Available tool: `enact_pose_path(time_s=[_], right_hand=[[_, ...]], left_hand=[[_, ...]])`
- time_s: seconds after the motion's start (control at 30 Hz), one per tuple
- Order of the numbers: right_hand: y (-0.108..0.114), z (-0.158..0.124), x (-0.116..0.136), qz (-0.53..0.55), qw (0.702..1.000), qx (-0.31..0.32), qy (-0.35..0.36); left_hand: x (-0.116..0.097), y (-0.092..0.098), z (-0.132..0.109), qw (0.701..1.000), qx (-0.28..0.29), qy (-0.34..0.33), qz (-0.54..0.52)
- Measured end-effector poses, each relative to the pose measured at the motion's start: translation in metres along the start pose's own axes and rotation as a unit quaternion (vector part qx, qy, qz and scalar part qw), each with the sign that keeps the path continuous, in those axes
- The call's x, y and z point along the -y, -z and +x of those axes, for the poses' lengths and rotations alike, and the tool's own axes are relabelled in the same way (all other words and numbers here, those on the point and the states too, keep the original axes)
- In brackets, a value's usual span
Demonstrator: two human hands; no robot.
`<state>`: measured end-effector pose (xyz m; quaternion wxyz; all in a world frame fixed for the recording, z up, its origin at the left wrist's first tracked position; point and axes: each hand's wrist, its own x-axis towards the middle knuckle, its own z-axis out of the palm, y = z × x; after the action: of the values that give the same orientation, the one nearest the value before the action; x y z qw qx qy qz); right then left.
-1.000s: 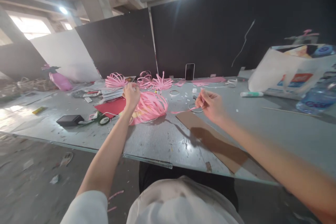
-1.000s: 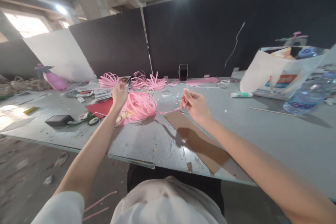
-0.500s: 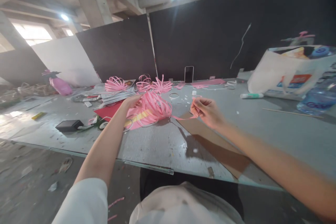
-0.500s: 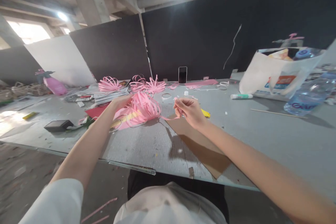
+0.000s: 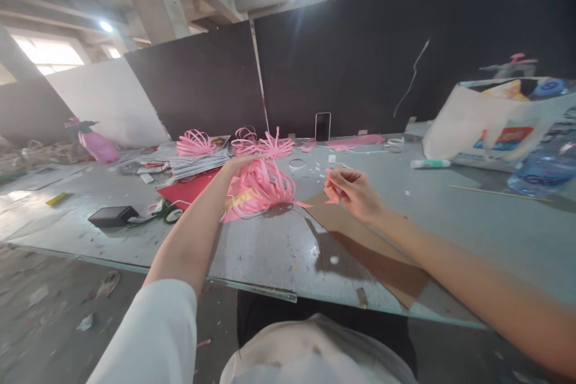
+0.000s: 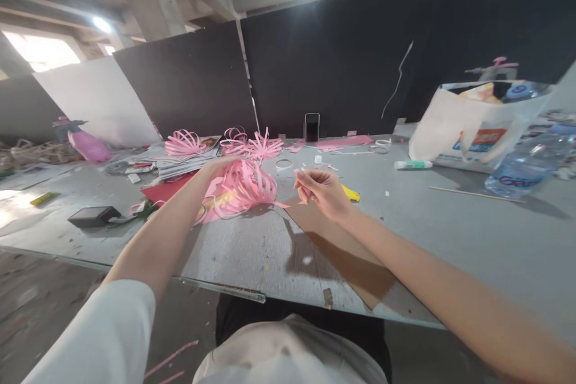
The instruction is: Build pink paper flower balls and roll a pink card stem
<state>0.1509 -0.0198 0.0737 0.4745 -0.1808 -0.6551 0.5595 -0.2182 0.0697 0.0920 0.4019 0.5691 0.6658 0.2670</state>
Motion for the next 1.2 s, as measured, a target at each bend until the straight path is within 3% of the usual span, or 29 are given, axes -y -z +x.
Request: enact_pose_path(time_s=[0.13,0.27,0.37,0.47,0.57,0.67,0.87,1.03,1.2], right_hand=[[0.0,-0.001,0.0,-0.005,1.0,-0.002,-0.005],[0.003,0.0,-0.003,-0.024,1.0,0.004,-0.01],[0.005,0.003,-0.006,-0.044,0.999,0.014,-0.027],[0.002,0.007,-0.008,-0.07,0.996,0.024,-0.042],[-0.008,0.01,-0.009,-0.092,0.994,0.031,-0.048],[-0.021,0.009,-0.008,-0.112,0.989,0.048,-0.081],[-0.036,0.008,-0.012,-0.13,0.984,0.037,-0.116],[-0.035,0.014,-0.029,-0.127,0.982,0.024,-0.137],[-0.04,0.017,-0.033,-0.126,0.984,0.036,-0.123]], left_hand=[[-0.005,-0.003,0.009,0.998,0.009,0.005,-0.058],[-0.013,-0.009,0.004,0.994,-0.009,-0.046,-0.099],[-0.023,-0.013,-0.008,0.988,0.001,-0.096,-0.121],[-0.034,-0.017,-0.024,0.98,0.052,-0.143,-0.13],[-0.045,-0.022,-0.043,0.971,0.1,-0.186,-0.115],[-0.057,-0.027,-0.062,0.969,0.106,-0.209,-0.073],[-0.067,-0.033,-0.082,0.967,0.122,-0.215,-0.06],[-0.064,-0.035,-0.085,0.965,0.113,-0.234,-0.036],[-0.063,-0.037,-0.085,0.968,0.117,-0.21,-0.073]])
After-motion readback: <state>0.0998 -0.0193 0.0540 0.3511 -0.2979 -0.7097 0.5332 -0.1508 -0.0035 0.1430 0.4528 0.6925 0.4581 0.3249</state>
